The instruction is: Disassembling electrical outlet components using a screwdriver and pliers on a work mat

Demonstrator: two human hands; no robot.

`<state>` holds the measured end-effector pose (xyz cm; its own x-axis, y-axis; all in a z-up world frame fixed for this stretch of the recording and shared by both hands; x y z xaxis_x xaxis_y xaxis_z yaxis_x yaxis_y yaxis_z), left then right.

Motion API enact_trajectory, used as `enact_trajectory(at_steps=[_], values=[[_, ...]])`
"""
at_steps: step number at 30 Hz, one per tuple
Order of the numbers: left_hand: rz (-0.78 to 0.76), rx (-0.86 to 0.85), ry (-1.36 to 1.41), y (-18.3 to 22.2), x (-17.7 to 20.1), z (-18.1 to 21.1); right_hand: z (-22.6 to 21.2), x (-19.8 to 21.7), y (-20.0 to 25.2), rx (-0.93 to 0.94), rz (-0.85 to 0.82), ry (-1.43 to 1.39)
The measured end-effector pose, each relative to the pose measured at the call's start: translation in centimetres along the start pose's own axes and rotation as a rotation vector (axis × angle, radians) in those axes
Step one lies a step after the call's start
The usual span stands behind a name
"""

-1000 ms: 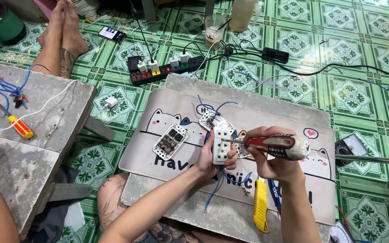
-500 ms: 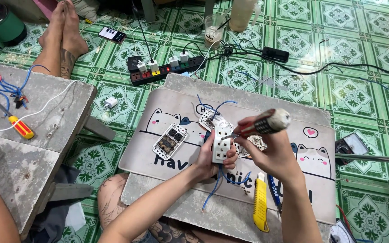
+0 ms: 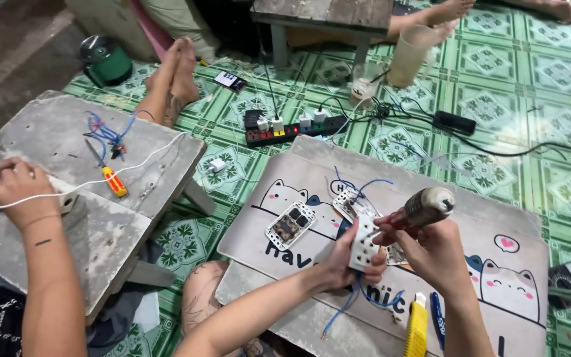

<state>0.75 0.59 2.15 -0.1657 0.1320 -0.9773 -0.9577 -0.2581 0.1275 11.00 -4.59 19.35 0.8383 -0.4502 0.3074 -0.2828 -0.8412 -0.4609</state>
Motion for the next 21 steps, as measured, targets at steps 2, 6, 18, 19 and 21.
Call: enact_trajectory(at_steps=[2,6,18,19,21], values=[[0.013,0.016,-0.011,-0.5,0.9,-0.4,1.5,0.2,0.5,-0.067,0.033,0.014],[-0.055,0.062,-0.087,0.4,-1.9,0.4,1.9,1.2,0.2,-0.381,-0.078,-0.02],[-0.019,0.058,-0.071,0.0,-0.5,0.8,1.5,0.3,0.5,-0.248,0.146,-0.044],[-0.018,0.06,-0.073,0.2,-0.9,0.9,1.6,0.2,0.4,-0.248,0.148,-0.045],[-0.017,0.044,-0.071,0.6,-1.8,1.1,1.7,0.1,0.2,-0.221,0.076,-0.056]])
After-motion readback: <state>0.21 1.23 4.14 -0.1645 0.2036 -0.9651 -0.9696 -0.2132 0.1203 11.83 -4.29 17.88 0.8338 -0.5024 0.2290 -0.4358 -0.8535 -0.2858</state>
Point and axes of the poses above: each hand's wrist, its own y-axis away from the middle knuckle, its own x-axis out of the back of the hand, z = x × y, the point moved 2 cm from there along -y, towards the middle knuckle, and after that the axes turned 4 degrees about z, right-handed, at the moved point
